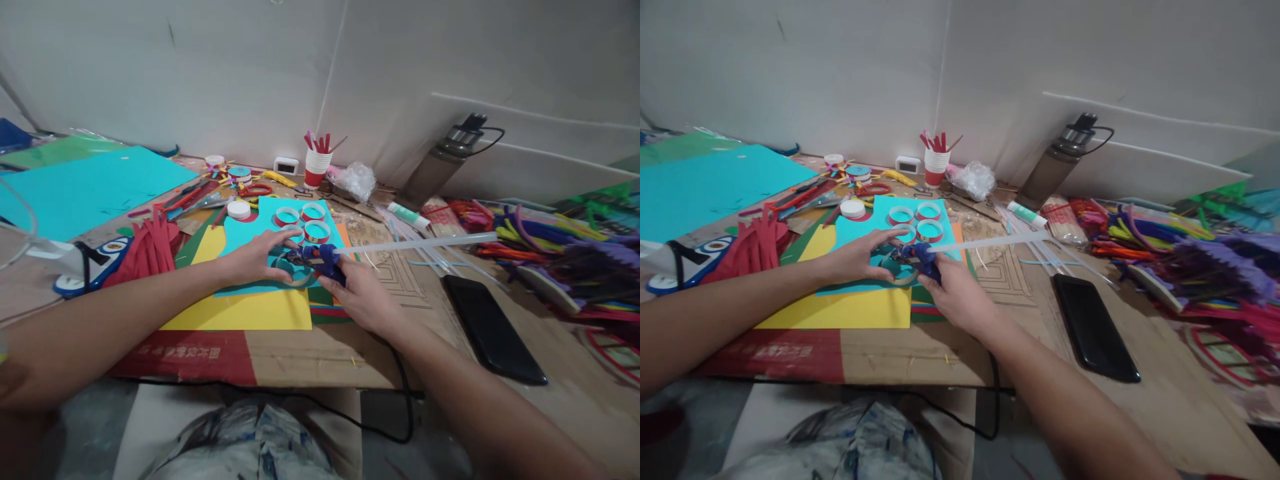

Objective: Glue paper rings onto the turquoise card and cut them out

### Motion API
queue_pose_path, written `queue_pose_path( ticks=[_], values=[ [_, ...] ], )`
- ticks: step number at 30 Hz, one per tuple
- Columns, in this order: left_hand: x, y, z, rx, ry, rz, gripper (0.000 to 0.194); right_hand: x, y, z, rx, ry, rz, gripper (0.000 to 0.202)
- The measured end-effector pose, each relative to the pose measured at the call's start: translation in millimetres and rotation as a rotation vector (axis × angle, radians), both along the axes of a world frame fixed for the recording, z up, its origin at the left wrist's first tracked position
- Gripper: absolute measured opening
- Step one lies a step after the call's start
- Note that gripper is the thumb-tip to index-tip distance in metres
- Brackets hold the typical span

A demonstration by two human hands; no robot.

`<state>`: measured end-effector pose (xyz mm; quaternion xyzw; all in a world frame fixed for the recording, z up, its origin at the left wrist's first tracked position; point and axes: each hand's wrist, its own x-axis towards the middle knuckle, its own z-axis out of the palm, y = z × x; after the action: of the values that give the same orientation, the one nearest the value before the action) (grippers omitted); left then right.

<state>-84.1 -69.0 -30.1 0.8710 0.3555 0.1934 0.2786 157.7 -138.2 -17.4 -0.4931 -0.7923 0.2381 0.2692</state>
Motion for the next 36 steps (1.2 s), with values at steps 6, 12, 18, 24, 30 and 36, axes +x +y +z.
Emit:
queue_pose_path(
  ticks=[6,12,18,24,30,36],
  values=[
    [0.4,-0.3,-0.8,0.02,-0.002,0.003,0.09,-0.9,-0.1,1.0,0.005,-0.035,-0.012,0.017],
    [0.5,-0.7,0.1,0.02,0.01,0.003,0.089,-1.5,-0.6,-1.5,-0.012,-0.063,0.0,0.013],
    [0.2,0.2,-0.8,0.034,0.003,-0.004,0.09,-0.3,-2.8,-0.3,-0.023,-0.065,0.02,0.01],
    [0.1,0.3,-0.7,0.032,0.008,-0.015,0.09,1.7,-1.4,1.7,-0.057,0.01,0.04,0.017],
    [-0.2,0.1,-0.8,0.019,-0.002,-0.009,0.09,0.5,0.6,-0.9,-0.038,0.032,0.013,0.022],
    [-0.8,0.8,-2.9,0.022,-0.013,-0.008,0.091,3.1,-0.3,-1.8,-0.002,0.012,-0.019,0.014]
  ],
)
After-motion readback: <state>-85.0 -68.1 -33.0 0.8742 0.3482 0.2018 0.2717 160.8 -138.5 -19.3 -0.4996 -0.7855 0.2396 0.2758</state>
